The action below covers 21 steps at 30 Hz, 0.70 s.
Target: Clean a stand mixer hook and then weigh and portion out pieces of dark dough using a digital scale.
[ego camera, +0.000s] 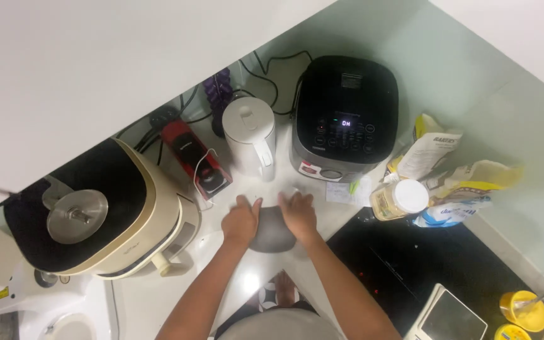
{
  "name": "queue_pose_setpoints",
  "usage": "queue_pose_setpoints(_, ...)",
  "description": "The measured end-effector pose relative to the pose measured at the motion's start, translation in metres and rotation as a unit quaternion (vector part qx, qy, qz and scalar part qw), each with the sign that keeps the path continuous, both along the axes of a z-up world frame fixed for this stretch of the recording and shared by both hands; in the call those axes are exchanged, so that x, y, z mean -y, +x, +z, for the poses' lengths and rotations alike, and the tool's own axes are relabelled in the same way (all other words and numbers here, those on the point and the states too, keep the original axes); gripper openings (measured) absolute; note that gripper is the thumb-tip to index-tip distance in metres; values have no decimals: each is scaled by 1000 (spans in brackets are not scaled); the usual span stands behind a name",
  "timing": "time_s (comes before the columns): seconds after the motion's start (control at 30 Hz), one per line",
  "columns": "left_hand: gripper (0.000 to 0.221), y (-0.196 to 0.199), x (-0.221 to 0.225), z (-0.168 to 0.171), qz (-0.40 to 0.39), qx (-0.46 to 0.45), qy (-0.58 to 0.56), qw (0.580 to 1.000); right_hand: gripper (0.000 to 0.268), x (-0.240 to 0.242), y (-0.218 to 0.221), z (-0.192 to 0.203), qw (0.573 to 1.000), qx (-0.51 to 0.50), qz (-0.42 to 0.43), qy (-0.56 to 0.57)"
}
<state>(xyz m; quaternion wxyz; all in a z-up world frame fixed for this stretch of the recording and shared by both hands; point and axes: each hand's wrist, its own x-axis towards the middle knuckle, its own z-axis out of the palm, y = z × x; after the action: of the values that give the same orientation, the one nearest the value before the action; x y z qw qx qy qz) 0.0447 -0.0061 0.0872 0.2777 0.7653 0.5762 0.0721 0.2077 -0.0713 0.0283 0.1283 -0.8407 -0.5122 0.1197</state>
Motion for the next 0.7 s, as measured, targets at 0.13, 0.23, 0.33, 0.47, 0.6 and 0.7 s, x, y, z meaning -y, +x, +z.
queue_pose_setpoints(0.13,37,-16,6,0,-115,78,228,964,31,14,-8,10,956,-72,65,276)
queue_pose_setpoints(0.23,40,-35,27,-18,-182,209,212,937,42,41,-39,37,931,-141,155,299)
queue_pose_setpoints(0.33,50,-52,53,-74,-155,220,88,959,47,67,-44,-9,963,-140,99,207)
queue_pose_setpoints(0.47,65,-42,25,-103,-95,111,-80,986,57,39,-4,-13,958,-246,66,-134)
queue_pose_setpoints(0.6,88,-44,-9,-128,35,123,-318,939,68,5,26,-20,962,-254,97,21)
queue_pose_setpoints(0.7,89,-39,4,-65,119,224,-422,870,72,12,15,-3,969,-232,-2,82)
